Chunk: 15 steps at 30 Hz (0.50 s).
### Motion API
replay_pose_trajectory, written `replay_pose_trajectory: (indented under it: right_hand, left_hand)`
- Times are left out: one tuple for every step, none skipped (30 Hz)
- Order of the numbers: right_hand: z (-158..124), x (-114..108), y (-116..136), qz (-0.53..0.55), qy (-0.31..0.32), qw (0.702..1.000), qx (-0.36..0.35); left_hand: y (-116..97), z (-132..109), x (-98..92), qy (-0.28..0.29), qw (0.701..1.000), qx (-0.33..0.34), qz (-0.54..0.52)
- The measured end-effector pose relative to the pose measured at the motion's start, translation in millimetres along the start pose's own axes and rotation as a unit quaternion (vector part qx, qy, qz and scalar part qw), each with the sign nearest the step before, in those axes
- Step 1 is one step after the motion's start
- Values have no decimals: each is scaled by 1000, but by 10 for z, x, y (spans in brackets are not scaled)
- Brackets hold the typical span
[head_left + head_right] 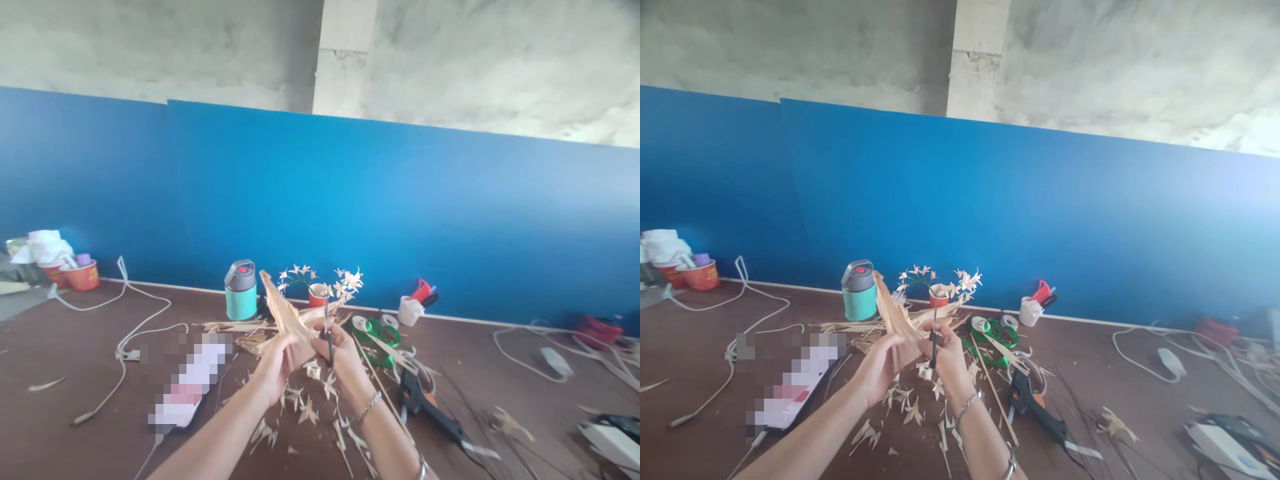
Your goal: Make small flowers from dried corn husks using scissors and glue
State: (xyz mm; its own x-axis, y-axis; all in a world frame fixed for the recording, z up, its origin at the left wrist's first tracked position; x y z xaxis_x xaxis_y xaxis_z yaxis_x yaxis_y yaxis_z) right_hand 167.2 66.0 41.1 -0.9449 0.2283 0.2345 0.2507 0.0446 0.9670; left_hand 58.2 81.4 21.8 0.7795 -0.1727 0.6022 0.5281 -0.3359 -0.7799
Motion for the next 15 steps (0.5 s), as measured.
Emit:
replay_pose_trajectory:
  right_hand:
    - [-3, 25, -1, -1, 7, 1000, -3]
    - [-3, 40, -3, -4, 10, 1000, -6]
    - [-1, 43, -4, -8, 9, 1000, -9]
    - [3, 40, -3, -12, 7, 1000, -12]
    - [7, 30, 2, -16, 4, 1000, -16]
    - [11, 16, 10, -17, 0, 1000, -19]
    - [13, 1, 17, -17, -3, 1000, -21]
    - [12, -11, 23, -13, -5, 1000, -22]
    - [8, -14, 28, -9, -3, 1000, -20]
    - [1, -4, 30, -3, 3, 1000, -16]
    - [-9, 16, 34, 3, 13, 1000, -12]
    - [-21, 42, 41, 7, 23, 1000, -10]
    - [-31, 67, 52, 8, 32, 999, -10]
    - [-40, 81, 72, 6, 35, 999, -16]
    - [-44, 78, 98, 2, 30, 999, -26]
  left_hand:
    - [-23, -13, 44, 15, 1000, 6, 3]
    - [-46, -18, 66, 22, 1000, 14, 7]
    - [-60, -17, 76, 27, 999, 20, 12]
    - [-67, -10, 71, 27, 999, 25, 15]
    - [-67, 3, 55, 23, 999, 28, 16]
    - [-63, 18, 32, 17, 999, 31, 15]
    - [-61, 33, 8, 11, 999, 35, 13]
    - [-61, 47, -14, 6, 999, 39, 11]
    - [-62, 58, -30, 2, 999, 43, 10]
    - [-64, 64, -43, -1, 999, 46, 9]
    - [-65, 67, -47, -2, 999, 48, 8]
    - [-63, 66, -45, 0, 999, 47, 7]
    - [-55, 64, -41, 2, 999, 43, 8]
    - [-48, 61, -41, 2, 999, 38, 11]
    - [-47, 59, -46, 1, 999, 38, 19]
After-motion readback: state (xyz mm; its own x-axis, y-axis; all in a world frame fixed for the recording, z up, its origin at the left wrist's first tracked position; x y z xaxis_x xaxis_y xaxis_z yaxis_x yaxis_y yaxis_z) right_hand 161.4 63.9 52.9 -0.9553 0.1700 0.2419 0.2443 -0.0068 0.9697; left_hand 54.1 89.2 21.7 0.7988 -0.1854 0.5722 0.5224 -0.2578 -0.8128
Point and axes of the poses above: each hand's wrist, its own z-axis towards the middle knuckle, its own x-axis out of the palm, y = z × x, the point moved 10 cm from there along z, towards the middle knuckle, and after that the axes turned 6 degrees about x, right-handed, at the moved point
